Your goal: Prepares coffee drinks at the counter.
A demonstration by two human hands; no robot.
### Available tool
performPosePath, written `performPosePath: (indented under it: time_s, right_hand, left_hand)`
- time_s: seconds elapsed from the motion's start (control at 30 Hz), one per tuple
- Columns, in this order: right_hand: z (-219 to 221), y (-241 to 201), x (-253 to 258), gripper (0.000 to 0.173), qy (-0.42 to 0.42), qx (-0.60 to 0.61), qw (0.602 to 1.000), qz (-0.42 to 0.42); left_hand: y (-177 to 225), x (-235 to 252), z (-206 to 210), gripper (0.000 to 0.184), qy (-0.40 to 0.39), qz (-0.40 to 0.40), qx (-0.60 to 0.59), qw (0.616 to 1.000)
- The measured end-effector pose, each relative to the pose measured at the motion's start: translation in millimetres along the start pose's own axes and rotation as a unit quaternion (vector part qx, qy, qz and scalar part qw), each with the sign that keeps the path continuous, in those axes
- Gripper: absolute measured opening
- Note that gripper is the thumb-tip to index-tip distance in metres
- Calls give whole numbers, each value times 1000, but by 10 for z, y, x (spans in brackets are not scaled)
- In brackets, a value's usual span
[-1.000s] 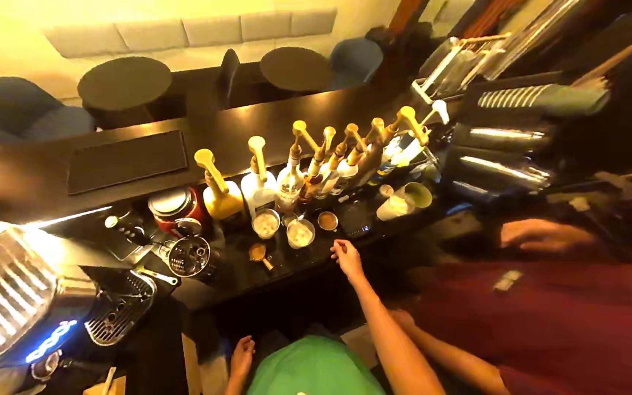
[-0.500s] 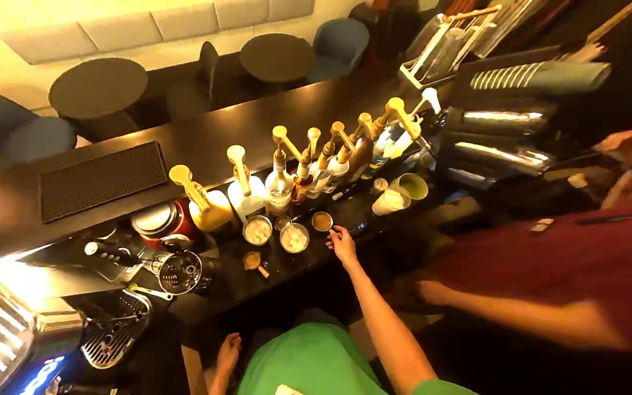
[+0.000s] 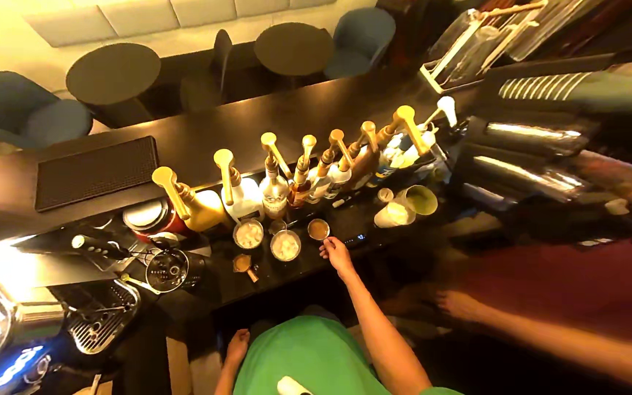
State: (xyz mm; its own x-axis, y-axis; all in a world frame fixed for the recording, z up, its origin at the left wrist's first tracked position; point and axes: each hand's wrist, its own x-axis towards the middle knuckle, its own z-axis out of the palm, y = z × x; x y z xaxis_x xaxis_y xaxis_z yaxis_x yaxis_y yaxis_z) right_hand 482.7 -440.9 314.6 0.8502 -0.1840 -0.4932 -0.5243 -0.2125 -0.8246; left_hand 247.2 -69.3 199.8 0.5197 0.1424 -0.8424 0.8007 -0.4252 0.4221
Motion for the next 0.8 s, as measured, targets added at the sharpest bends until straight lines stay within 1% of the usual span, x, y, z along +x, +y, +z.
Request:
performPosePath:
  time_s: [0.17,0.33,0.43,0.47,0.57,0.63,0.8]
  right_hand:
    - [-24,14,54,31,-14,10,1000,-10]
    - [-38,39,58,31,-14,-7,1000,-27]
    - [-57,-3,50,32,-16,-13,999,-32]
    - [-66,-28,39,32,-16,-13,999,-34]
    - [-97,-133,-11,32,-19,-13,999,-44]
    - [-130,-244,-74,32,-22,-19,998,-53]
    - [-188,-510,-265,32,-35,-28,996,-83]
  left_hand:
    - [128,6,106,40,19,0,-20,1000]
    - [267,-9,128,39,70,22,-117,990]
    - [467,-85,89,40,99,37,-174,979]
    - [535,-116,75,44,111,43,-196,973]
    - [725,-204,37,63,146,71,-281,946]
    - [849,-256,-3,71,167,89,-315,930]
    - [1147,-344,-113,78,198,75,-369,905]
